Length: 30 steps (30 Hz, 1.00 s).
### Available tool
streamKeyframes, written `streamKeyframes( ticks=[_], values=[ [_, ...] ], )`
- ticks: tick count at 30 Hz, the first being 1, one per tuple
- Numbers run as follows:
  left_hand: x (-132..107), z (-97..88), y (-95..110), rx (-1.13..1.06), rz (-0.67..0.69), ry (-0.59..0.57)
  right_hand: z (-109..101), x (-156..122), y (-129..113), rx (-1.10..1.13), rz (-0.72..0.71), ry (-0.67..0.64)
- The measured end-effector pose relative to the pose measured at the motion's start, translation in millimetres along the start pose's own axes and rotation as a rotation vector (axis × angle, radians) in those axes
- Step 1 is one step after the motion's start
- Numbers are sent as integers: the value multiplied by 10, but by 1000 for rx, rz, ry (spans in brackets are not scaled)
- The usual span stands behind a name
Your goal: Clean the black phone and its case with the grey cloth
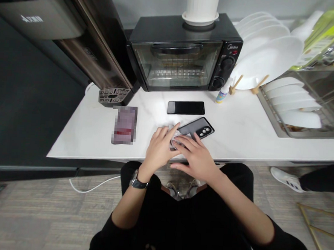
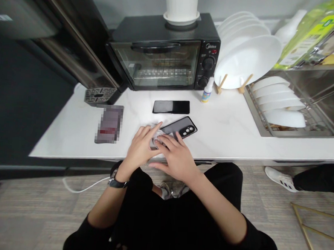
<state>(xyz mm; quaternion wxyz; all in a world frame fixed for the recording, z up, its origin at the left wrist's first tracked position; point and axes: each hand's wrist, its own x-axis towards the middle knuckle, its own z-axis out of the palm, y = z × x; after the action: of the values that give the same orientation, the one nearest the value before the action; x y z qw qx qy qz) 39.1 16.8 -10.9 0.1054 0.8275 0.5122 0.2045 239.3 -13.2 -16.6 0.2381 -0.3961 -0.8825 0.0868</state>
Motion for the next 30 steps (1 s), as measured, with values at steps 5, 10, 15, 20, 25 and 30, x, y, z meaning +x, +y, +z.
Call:
streamKeyframes(
  ticks=[5, 10, 15, 20, 25, 30],
  values=[
    [7, -14, 26, -34, 12, 13, -152, 0, 338, -186, 266, 111],
    [3, -10, 26, -32, 13, 16, -91, 36, 231, -158, 188, 75],
    [-4, 5, -6, -3, -7, -1, -24, 53, 48, -17, -9, -28],
    [11, -5, 14, -51, 18, 15, -196, -23, 343, -226, 325, 157],
    [7, -11, 10, -41, 4, -3, -102, -31, 92, 16, 15, 44],
    [4, -5, 5, -32, 13, 20, -99, 12, 204, -73, 143, 89]
  ],
)
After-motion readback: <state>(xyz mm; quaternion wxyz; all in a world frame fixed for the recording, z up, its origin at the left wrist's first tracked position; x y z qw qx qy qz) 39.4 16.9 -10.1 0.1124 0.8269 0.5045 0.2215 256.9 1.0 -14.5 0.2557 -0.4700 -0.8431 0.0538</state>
